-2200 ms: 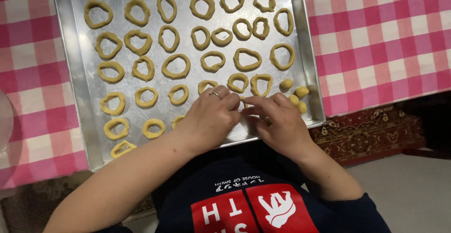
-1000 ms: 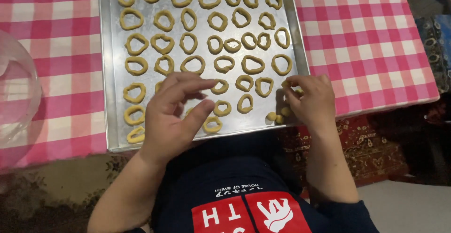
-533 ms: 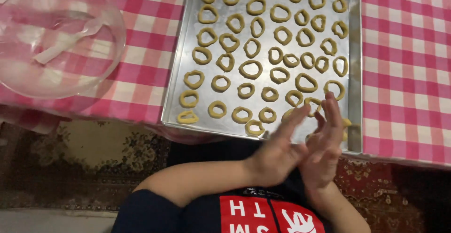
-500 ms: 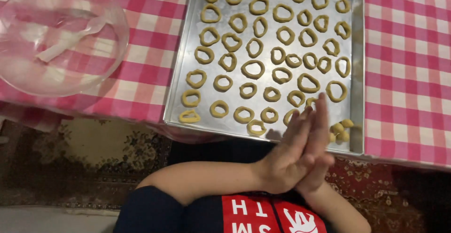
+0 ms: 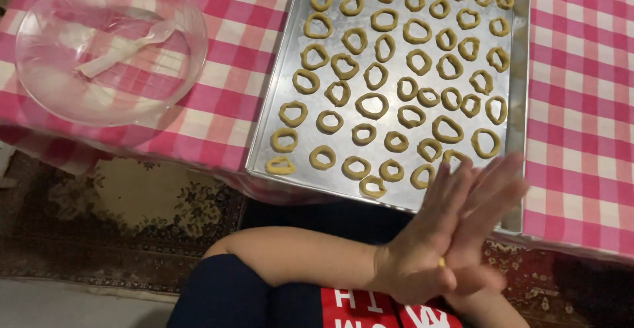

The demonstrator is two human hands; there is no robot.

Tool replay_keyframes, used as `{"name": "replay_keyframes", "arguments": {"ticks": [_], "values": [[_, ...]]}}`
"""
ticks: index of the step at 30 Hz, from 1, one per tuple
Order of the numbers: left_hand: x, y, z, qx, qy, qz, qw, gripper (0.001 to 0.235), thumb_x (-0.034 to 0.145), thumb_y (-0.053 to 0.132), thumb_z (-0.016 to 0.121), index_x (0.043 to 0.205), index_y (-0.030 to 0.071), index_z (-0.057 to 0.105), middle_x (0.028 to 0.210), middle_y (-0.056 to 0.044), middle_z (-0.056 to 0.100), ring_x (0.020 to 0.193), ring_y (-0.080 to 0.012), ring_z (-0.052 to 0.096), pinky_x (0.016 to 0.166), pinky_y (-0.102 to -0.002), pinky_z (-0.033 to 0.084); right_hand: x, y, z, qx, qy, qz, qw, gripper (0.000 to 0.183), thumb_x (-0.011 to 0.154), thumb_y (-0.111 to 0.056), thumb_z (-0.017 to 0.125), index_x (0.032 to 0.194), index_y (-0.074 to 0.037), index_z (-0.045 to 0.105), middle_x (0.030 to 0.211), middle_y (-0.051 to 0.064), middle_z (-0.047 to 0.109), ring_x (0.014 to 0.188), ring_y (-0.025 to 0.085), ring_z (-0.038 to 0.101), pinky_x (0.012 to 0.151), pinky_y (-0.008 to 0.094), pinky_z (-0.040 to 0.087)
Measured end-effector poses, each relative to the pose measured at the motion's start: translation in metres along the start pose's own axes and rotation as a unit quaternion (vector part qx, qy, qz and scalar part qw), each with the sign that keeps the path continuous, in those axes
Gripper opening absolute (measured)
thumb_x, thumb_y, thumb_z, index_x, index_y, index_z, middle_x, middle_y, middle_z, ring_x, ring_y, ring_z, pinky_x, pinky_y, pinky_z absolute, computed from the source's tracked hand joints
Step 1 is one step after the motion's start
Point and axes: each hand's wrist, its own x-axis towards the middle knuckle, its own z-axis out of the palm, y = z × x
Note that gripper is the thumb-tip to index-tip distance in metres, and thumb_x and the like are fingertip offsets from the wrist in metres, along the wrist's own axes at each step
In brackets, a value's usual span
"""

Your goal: The person is manually shaping small pieces of dough into rings and arranging them on a baking tray.

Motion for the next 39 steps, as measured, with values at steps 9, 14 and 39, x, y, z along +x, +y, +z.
{"name": "replay_keyframes", "arguments": {"ticks": [9, 14, 39], "values": [[0.010, 0.019, -0.006, 0.073, -0.042, -0.118, 0.989, 0.087, 0.111, 0.076, -0.002, 0.169, 0.012, 0.000, 0.181, -0.008, -0.001, 0.174, -0.0239, 0.002, 0.149, -0.052, -0.008, 0.002, -0.011, 0.001, 0.020, 0.005, 0.005, 1.000, 0.078, 0.109, -0.073, 0.015, 0.172, -0.028, 0.007, 0.179, -0.001, -0.004, 0.169, 0.018, -0.008, 0.144, 0.050, -0.009], [0.001, -0.037, -0.023, 0.061, 0.081, -0.100, 0.990, 0.087, 0.109, 0.071, 0.006, 0.164, 0.006, -0.008, 0.176, -0.012, -0.015, 0.165, -0.0246, -0.018, 0.138, -0.044, -0.013, 0.012, 0.006, 0.022, 0.080, 0.111, 0.027, 0.990, 0.077, 0.113, -0.068, 0.027, 0.171, -0.020, 0.010, 0.179, 0.011, -0.004, 0.171, 0.033, -0.003, 0.146, 0.056, -0.001], [-0.014, -0.025, -0.017, -0.023, 0.025, -0.102, 0.994, 0.097, 0.110, 0.079, 0.016, 0.163, 0.002, -0.007, 0.175, -0.019, -0.011, 0.165, -0.0296, -0.014, 0.137, -0.052, -0.009, 0.028, 0.044, -0.025, 0.076, 0.050, 0.133, 0.987, 0.093, 0.103, -0.082, 0.017, 0.170, -0.019, 0.003, 0.177, 0.005, -0.004, 0.165, 0.033, -0.010, 0.136, 0.060, -0.012]]}}
